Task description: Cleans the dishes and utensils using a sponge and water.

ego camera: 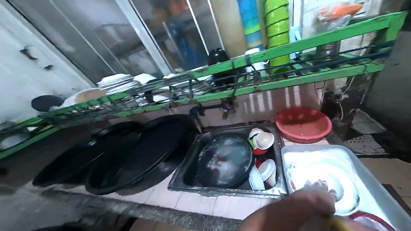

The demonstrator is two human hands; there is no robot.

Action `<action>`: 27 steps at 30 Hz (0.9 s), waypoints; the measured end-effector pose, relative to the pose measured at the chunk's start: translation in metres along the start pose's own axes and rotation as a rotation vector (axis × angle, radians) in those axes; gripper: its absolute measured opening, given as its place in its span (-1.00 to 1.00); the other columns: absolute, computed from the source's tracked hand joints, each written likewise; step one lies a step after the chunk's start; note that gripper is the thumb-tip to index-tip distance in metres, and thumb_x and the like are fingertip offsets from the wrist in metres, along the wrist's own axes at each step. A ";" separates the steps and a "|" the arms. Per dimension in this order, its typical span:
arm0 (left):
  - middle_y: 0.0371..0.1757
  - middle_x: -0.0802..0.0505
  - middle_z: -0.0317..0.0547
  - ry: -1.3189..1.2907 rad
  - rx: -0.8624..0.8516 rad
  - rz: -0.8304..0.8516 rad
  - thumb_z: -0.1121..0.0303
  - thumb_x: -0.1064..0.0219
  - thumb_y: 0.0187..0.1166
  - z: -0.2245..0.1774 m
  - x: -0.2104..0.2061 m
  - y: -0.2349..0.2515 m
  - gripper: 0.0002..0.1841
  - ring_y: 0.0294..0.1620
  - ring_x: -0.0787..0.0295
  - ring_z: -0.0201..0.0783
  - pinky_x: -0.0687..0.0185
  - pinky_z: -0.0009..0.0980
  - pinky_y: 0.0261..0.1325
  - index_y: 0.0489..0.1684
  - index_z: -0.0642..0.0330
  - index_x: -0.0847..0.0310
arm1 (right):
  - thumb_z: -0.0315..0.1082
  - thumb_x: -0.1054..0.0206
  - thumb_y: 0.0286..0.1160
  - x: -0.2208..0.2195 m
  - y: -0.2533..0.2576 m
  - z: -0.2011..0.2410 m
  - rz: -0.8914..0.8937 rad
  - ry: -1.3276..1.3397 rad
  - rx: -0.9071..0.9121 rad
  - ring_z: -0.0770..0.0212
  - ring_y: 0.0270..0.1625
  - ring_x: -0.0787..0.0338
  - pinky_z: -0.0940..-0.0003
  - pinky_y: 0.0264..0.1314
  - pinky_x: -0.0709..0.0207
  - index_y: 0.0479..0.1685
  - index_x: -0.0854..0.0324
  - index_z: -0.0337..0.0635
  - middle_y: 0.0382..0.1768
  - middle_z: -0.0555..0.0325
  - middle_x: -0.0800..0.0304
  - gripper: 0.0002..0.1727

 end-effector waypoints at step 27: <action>-0.07 -0.85 -0.08 -1.457 -0.024 -0.677 0.53 -0.16 0.54 -0.048 0.088 -0.134 -0.59 -0.06 -0.82 -0.36 -0.76 -0.33 0.13 0.36 0.48 -0.43 | -0.16 -0.43 0.56 0.095 0.032 0.025 -0.756 0.840 -0.080 0.16 0.32 -0.74 0.15 0.42 -0.61 0.53 -0.47 -0.25 0.31 -0.08 -0.72 -0.39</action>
Point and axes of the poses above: each hand's wrist, its own y-axis towards the middle knuckle, its own x-axis out of the back of the hand, z = x × y, the point moved 6 cm from there along y, towards the middle knuckle
